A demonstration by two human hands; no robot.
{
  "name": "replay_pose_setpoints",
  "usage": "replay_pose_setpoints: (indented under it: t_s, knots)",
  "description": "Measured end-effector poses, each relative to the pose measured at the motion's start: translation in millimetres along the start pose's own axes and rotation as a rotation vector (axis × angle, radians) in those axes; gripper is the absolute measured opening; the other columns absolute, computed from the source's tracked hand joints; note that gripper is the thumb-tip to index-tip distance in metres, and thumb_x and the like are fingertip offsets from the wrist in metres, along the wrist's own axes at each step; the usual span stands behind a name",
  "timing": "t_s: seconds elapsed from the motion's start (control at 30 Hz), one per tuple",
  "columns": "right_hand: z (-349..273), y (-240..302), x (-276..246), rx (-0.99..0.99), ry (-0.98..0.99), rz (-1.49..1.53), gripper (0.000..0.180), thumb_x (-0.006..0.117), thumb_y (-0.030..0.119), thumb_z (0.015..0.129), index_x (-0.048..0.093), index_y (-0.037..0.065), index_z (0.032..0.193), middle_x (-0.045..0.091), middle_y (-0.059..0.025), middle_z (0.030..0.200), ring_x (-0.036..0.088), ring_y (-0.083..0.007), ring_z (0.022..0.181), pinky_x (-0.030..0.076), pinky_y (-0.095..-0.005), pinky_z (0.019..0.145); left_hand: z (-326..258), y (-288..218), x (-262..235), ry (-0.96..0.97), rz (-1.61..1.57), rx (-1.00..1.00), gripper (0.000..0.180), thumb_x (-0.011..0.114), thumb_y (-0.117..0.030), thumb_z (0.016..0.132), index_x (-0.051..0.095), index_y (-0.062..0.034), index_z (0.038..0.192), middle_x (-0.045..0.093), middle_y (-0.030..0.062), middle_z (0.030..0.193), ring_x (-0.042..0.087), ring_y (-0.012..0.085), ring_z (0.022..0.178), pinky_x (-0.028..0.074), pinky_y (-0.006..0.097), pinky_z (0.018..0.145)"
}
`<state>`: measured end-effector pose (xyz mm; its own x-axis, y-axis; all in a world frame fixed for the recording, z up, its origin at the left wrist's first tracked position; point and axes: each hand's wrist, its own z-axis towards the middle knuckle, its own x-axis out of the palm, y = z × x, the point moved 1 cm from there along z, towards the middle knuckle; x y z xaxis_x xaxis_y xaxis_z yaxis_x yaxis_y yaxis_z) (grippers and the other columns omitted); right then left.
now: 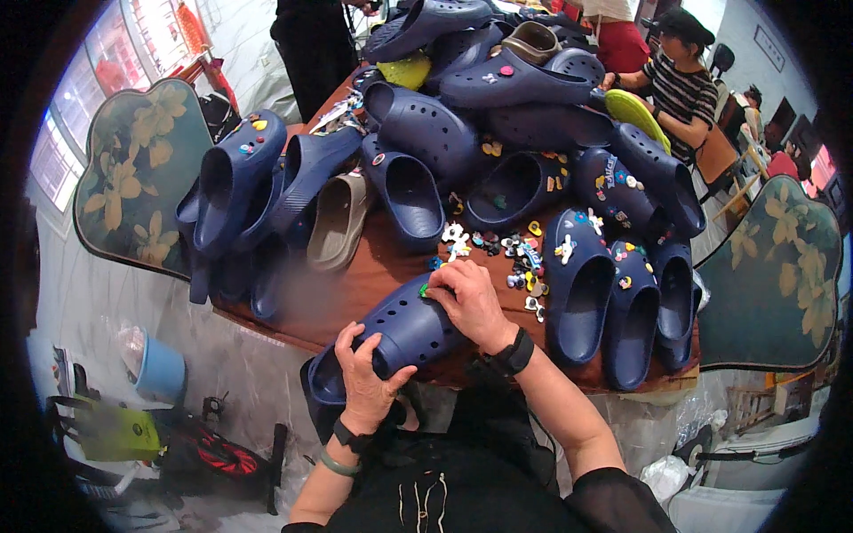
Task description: Attaching decorative charms into the holes of plastic clogs.
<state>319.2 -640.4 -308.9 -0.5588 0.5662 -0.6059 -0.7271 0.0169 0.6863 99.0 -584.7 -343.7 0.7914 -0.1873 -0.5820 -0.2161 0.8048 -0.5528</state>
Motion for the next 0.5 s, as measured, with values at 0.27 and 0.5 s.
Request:
replay_pose_setpoints:
  t_s: [0.27,0.5]
  knots:
    - [2,12,5,-0.350,0.122,-0.128,0.019,0.074,0.010,0.082,0.072,0.007,0.100,0.067,-0.0067,0.101,0.060,-0.0263,0.099,0.045,-0.0384,0.090,-1,0,1,-0.063,0.037,0.014,0.074,0.086,-0.039,0.072,0.047,-0.0117,0.129,0.044,0.0177,0.126,0.043,0.0389,0.120,0.034,0.058,0.107]
    - [12,29,24,-0.304,0.272,0.088,0.011,0.070,0.007,0.085,0.073,0.007,0.097,0.067,-0.0067,0.099,0.059,-0.0269,0.100,0.044,-0.0389,0.092,-1,2,1,-0.080,0.016,0.061,0.071,0.086,-0.038,0.073,0.049,-0.0117,0.127,0.045,0.0166,0.123,0.046,0.0382,0.118,0.036,0.058,0.105]
